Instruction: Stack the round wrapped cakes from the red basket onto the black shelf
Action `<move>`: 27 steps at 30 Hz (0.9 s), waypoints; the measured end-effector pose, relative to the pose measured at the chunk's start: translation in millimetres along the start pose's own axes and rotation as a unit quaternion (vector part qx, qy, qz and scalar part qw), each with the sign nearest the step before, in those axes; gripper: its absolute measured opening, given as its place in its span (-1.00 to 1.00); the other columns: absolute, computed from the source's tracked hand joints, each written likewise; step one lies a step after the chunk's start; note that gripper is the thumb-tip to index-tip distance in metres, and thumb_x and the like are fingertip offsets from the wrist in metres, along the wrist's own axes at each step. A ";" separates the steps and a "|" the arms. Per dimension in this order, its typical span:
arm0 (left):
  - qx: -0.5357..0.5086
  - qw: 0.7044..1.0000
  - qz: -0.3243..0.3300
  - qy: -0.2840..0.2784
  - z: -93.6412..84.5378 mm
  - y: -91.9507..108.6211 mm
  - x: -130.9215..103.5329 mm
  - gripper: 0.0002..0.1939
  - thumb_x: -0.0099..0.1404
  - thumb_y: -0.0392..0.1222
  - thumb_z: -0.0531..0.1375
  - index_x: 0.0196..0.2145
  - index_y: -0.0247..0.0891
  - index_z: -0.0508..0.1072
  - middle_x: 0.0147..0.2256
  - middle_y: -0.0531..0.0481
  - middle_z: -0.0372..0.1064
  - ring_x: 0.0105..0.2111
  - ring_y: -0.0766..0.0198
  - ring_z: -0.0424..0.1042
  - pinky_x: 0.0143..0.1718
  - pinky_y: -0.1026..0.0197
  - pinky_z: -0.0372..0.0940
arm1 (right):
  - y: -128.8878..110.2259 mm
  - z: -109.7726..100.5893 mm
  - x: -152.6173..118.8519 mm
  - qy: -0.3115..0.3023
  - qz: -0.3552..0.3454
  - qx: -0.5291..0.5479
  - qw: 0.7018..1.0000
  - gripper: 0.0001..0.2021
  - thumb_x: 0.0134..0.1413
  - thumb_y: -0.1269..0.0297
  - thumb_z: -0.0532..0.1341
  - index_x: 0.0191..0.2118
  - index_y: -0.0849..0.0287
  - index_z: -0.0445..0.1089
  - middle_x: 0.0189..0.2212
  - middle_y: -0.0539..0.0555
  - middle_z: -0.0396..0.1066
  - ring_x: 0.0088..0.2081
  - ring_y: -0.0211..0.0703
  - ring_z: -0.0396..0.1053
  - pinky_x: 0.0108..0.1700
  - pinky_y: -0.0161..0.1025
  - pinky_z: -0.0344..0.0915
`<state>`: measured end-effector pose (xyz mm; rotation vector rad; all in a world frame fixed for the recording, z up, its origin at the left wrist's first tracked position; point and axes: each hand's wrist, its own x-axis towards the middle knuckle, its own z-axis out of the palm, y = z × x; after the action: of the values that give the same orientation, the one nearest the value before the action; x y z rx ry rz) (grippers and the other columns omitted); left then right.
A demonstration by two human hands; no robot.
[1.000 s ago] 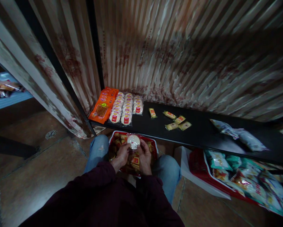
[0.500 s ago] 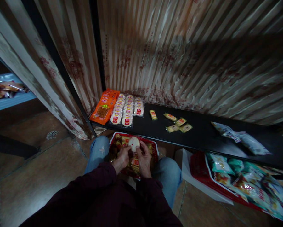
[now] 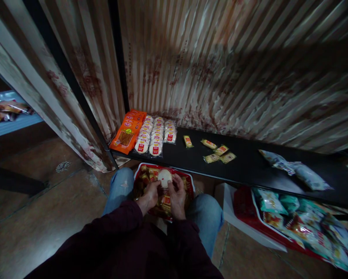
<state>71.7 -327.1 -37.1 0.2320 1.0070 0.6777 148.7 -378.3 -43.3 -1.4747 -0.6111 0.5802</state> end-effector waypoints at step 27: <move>0.191 0.961 0.201 -0.025 5.4 -1.7 -24.4 -0.84 0.10 -0.27 0.23 -0.29 -0.21 0.46 -0.27 -0.01 0.48 -0.23 0.24 0.41 -0.16 0.29 0.25 | 8.0 -19.0 10.8 0.013 -0.094 -0.183 0.979 -0.67 -0.03 0.13 0.14 -0.17 0.14 0.48 -0.18 0.16 0.45 -0.13 -0.03 0.34 0.04 -0.01 0.22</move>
<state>68.3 -342.9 -18.0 0.8044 1.0477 0.8350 169.7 -384.4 -51.1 -1.7403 -0.8585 0.3099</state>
